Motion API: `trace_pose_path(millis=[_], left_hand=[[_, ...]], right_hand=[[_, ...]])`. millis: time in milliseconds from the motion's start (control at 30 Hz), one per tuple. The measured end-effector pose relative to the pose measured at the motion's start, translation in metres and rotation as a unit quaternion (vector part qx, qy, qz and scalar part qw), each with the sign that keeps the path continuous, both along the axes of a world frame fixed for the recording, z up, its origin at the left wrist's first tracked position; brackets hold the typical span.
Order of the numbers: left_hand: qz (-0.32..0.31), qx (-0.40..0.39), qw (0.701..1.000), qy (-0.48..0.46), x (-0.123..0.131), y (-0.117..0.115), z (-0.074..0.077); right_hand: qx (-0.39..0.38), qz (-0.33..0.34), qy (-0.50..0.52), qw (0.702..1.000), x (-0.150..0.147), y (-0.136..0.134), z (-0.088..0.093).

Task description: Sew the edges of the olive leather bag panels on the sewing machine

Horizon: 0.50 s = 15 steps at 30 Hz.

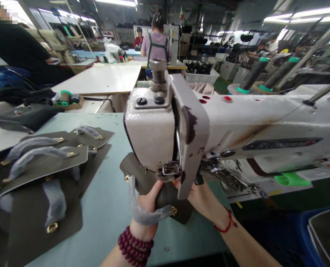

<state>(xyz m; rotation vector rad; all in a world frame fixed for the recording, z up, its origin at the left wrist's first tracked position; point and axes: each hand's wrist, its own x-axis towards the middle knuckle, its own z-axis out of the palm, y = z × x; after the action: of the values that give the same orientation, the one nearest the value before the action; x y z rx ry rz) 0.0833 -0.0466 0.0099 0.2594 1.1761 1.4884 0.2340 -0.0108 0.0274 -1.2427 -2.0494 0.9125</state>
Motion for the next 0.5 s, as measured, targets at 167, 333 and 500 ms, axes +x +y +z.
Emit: trace_pose_path(millis=[167, 333, 500], left_hand=[[-0.03, 0.022, 0.998, 0.052, -0.003, 0.003, 0.003], [-0.037, 0.079, 0.986, 0.144, -0.009, 0.001, 0.008], [-0.096, 0.089, 0.968, 0.214, -0.018, 0.006, 0.007]], right_hand=[[0.008, -0.017, -0.035, 0.999, -0.001, -0.001, -0.008], [0.013, -0.024, -0.031, 0.999, -0.002, -0.003, -0.01], [0.012, -0.015, -0.01, 1.0, -0.008, -0.003, -0.006]])
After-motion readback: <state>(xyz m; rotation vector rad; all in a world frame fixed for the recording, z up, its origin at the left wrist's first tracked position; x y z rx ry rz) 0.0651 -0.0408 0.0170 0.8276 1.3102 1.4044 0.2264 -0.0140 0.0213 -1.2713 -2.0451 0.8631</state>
